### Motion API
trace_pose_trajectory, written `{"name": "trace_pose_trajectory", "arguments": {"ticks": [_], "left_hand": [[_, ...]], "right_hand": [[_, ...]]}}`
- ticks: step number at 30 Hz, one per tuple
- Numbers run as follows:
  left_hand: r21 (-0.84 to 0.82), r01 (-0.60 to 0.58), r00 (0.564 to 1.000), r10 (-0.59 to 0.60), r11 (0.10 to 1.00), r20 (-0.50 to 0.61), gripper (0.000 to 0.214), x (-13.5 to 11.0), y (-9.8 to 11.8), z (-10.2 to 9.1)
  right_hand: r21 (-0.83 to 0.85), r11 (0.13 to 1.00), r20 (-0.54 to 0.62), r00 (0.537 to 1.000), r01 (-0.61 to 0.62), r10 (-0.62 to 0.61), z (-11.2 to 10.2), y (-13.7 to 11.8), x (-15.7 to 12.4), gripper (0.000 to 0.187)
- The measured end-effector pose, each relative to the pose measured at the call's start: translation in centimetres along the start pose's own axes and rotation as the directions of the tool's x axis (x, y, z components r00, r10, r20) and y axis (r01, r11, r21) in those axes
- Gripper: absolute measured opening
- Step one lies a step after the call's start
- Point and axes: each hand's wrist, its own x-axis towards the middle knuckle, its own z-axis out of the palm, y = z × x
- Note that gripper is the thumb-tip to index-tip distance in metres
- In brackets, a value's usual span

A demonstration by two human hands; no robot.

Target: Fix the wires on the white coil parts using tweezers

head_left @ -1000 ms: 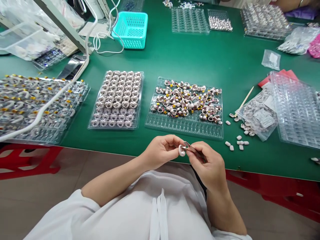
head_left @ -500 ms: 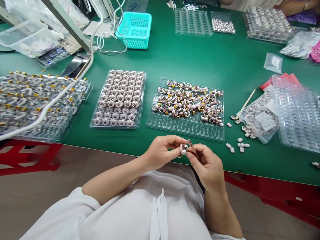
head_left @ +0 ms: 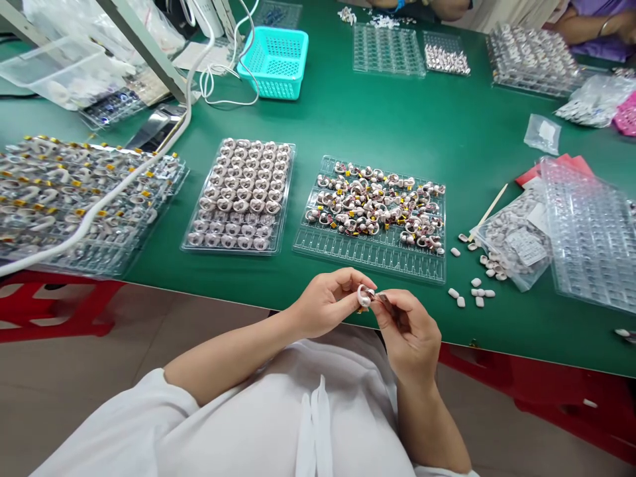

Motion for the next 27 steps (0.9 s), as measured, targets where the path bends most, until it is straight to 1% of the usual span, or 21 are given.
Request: {"name": "trace_pose_trajectory", "arguments": {"ticks": [3, 5, 7, 10, 12, 15, 19, 22, 24, 27], "left_hand": [[-0.096, 0.08, 0.997, -0.078, 0.992, 0.019, 0.021, 0.1, 0.2, -0.1], [-0.141, 0.153, 0.988, -0.147, 0.978, 0.049, 0.023, 0.3, 0.4, -0.4], [-0.145, 0.228, 0.972, -0.218, 0.963, 0.086, 0.023, 0.5, 0.7, -0.7], [-0.11, 0.309, 0.947, -0.295, 0.945, 0.131, 0.021, 0.8, 1.1, -1.2], [-0.103, 0.334, 0.937, -0.319, 0.937, 0.144, 0.019, 0.9, 1.3, -1.3], [-0.129, 0.351, 0.931, -0.33, 0.928, 0.158, 0.019, 1.0, 1.2, -1.3], [-0.185, 0.359, 0.929, -0.332, 0.915, 0.162, 0.021, 1.1, 1.0, -1.3], [-0.206, 0.381, 0.922, -0.354, 0.901, 0.157, 0.02, 1.2, 1.0, -1.5], [-0.215, 0.421, 0.905, -0.393, 0.881, 0.16, 0.018, 1.3, 1.1, -1.6], [-0.226, 0.495, 0.868, -0.466, 0.839, 0.172, 0.017, 1.4, 1.2, -1.6]], "right_hand": [[0.01, 1.0, 0.011, 1.0, -0.003, 0.003, 0.2, 0.1, -0.1, 0.018], [-0.004, 1.0, 0.062, 0.998, -0.001, 0.001, 0.0, 0.1, 0.0, 0.019], [-0.033, 0.999, 0.125, 0.992, 0.025, -0.021, -0.3, -0.1, 0.3, 0.02], [-0.1, 0.993, 0.184, 0.982, 0.07, -0.05, -0.9, -0.5, 0.8, 0.022], [-0.129, 0.989, 0.214, 0.976, 0.071, -0.042, -1.1, -0.7, 1.0, 0.023], [-0.102, 0.994, 0.233, 0.972, 0.041, -0.016, -1.2, -0.9, 1.1, 0.022], [-0.047, 0.998, 0.18, 0.982, -0.047, 0.055, -0.7, -0.7, 1.0, 0.019], [-0.032, 0.997, 0.161, 0.984, -0.068, 0.072, -0.4, -0.5, 1.0, 0.018], [-0.039, 0.997, 0.184, 0.981, -0.062, 0.068, -0.5, -0.5, 1.1, 0.016], [-0.077, 0.995, 0.246, 0.966, -0.058, 0.075, -0.9, -0.8, 1.4, 0.012]]}}
